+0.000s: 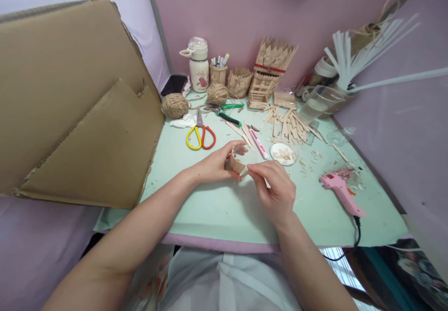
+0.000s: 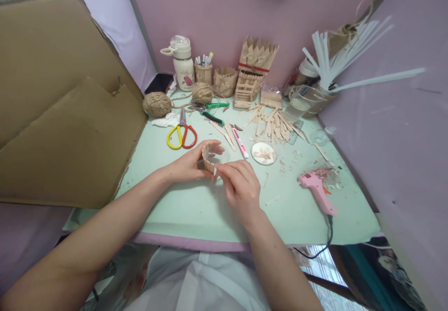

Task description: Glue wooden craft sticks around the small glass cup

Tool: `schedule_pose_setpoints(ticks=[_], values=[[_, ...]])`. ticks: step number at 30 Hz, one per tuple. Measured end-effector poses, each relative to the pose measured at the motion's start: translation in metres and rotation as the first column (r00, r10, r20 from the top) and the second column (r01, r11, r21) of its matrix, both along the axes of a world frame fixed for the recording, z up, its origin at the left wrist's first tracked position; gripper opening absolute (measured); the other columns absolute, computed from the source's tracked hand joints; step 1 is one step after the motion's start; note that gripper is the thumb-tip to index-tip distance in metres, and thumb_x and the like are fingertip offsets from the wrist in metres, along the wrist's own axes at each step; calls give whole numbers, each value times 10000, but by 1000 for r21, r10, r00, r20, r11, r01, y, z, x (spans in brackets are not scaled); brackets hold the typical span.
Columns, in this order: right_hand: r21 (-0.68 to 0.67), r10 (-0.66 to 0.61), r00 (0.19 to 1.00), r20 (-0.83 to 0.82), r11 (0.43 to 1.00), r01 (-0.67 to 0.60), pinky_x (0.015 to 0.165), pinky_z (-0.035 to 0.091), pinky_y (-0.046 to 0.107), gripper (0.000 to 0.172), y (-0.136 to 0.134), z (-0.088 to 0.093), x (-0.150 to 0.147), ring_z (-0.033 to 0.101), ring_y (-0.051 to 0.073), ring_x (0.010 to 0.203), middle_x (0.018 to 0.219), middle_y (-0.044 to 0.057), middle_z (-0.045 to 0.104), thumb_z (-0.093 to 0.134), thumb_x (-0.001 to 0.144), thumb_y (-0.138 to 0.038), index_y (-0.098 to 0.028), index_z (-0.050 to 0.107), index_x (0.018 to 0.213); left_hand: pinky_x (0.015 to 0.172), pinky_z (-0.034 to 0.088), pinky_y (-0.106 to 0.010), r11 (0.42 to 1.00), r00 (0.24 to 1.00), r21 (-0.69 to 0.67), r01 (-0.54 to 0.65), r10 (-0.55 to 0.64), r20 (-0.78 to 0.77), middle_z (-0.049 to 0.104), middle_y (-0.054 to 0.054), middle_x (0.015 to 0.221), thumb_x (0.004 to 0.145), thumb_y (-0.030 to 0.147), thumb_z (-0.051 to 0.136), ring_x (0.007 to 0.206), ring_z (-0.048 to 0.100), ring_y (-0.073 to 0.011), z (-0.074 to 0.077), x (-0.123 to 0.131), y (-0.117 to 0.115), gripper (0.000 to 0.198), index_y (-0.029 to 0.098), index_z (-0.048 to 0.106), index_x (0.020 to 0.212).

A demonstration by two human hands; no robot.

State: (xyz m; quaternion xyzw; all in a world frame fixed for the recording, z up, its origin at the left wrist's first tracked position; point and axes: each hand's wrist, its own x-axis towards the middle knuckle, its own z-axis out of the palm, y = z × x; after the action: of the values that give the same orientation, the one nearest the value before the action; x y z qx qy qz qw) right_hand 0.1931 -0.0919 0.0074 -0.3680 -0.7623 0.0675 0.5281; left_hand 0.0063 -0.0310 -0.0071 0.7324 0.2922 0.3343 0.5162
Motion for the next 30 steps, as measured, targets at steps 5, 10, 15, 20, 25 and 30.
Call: schedule_pose_setpoints(ticks=[5,10,15,20,25,30], values=[[-4,-6,1000,-2,1000,6,698,489,343,252,1,-2,0,628,177,759,846,39,712,590,872,-66,-247,675,1026,982,446,-411,1000,998,-27,-16,15,-60,525,-128,1311,669,231,806,1220,540,-266,2,0,-1,858,277,347,1392],[-6,-12,1000,7,1000,12,695,485,338,271,2,0,-2,611,174,762,834,39,696,591,867,-44,-241,672,1034,963,451,-405,1000,998,-21,-20,19,-64,527,-121,1305,664,240,806,1192,551,-266,3,1,-2,859,273,340,1385],[26,-44,999,5,999,43,683,477,338,281,2,0,-4,592,173,767,846,45,670,599,864,-42,-249,677,1037,950,463,-389,1000,998,-21,-20,19,-56,534,-120,1298,668,231,796,1185,556,-257,4,2,-2,845,274,347,1382],[21,-76,997,16,997,75,692,474,340,293,2,-1,-4,583,168,776,852,33,652,605,869,-55,-271,677,1053,956,464,-391,1000,998,-8,-19,19,-55,532,-119,1322,668,226,789,1200,552,-264,3,1,-2,846,276,356,1393],[26,-97,995,22,995,96,698,474,342,292,2,-1,-4,572,169,785,844,29,631,613,867,-61,-273,673,1059,976,450,-391,999,995,45,-25,29,-91,536,-113,1328,693,219,762,1198,555,-257,2,2,-3,822,275,343,1397],[38,-126,991,45,991,124,729,471,359,262,3,-1,-5,577,182,813,868,32,621,614,873,-88,-279,666,1044,990,441,-392,998,994,54,-45,50,-101,546,-104,1321,695,210,741,1190,567,-251,1,3,-4,820,278,333,1402]])
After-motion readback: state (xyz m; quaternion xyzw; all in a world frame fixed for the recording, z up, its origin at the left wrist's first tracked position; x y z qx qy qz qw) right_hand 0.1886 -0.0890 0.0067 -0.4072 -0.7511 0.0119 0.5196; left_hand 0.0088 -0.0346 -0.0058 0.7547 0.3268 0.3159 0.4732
